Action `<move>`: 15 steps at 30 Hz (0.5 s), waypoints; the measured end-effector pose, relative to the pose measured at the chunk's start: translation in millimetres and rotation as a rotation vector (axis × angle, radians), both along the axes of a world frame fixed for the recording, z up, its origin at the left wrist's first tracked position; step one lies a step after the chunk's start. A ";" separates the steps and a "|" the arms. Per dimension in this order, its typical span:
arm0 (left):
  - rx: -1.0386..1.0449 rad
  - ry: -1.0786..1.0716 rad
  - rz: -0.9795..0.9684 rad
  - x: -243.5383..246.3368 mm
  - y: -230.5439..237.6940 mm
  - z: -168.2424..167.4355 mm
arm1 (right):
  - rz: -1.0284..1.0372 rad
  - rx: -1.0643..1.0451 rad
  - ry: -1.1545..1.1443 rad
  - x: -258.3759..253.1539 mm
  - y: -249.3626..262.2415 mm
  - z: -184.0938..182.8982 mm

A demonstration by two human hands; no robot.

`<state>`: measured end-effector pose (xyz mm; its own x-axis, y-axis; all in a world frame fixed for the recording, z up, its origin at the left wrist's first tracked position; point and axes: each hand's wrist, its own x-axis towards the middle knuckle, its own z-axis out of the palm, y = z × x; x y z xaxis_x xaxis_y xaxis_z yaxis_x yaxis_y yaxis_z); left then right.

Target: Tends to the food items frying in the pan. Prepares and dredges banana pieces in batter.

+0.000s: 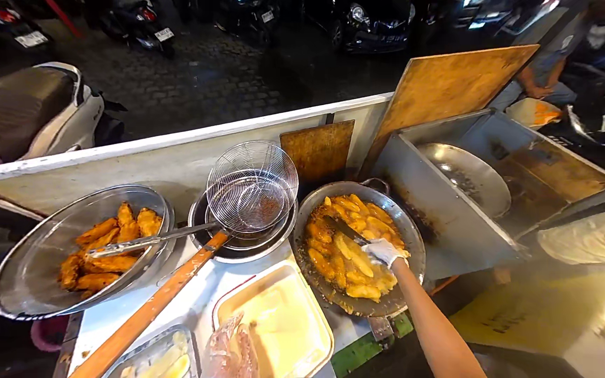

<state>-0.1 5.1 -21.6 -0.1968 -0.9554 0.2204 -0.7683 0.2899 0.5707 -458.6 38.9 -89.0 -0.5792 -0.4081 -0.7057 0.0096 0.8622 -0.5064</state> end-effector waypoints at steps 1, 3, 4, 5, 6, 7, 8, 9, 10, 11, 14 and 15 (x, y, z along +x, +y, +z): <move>-0.002 0.010 -0.015 -0.2 -0.3 1.5 | -0.069 -0.040 -0.062 -3.0 -0.9 -8.9; -0.018 0.001 -0.017 -0.6 -0.6 0.9 | -0.161 -0.102 -0.181 -6.3 -2.0 -26.9; -0.027 -0.008 -0.014 -0.1 -1.1 -1.0 | -0.204 -0.143 -0.249 -6.1 -2.1 -34.8; -0.038 -0.018 -0.010 1.0 -1.5 -4.9 | -0.247 -0.178 -0.304 -4.9 -2.1 -42.9; -0.078 -0.023 0.002 2.6 -2.0 -13.8 | -0.278 -0.201 -0.344 -2.8 -2.6 -49.3; -0.137 -0.023 0.029 5.4 -3.5 -30.3 | -0.288 -0.222 -0.373 -0.3 -4.4 -54.3; -0.192 -0.025 0.076 9.4 -5.5 -51.3 | -0.284 -0.243 -0.387 3.2 -7.4 -58.0; -0.188 -0.036 0.088 11.7 -5.8 -56.8 | -0.272 -0.256 -0.387 7.2 -10.9 -62.5; -0.167 -0.046 0.091 12.3 -5.0 -55.5 | -0.269 -0.268 -0.380 11.3 -14.5 -65.3; -0.138 -0.052 0.093 12.3 -3.9 -53.0 | -0.282 -0.284 -0.369 14.8 -17.3 -67.8; -0.067 -0.053 0.093 0.7 -1.2 -21.6 | -0.285 -0.332 -0.335 16.3 -18.5 -75.1; -0.067 -0.055 0.098 -0.8 -0.7 -19.2 | -0.266 -0.341 -0.299 14.8 -16.4 -76.2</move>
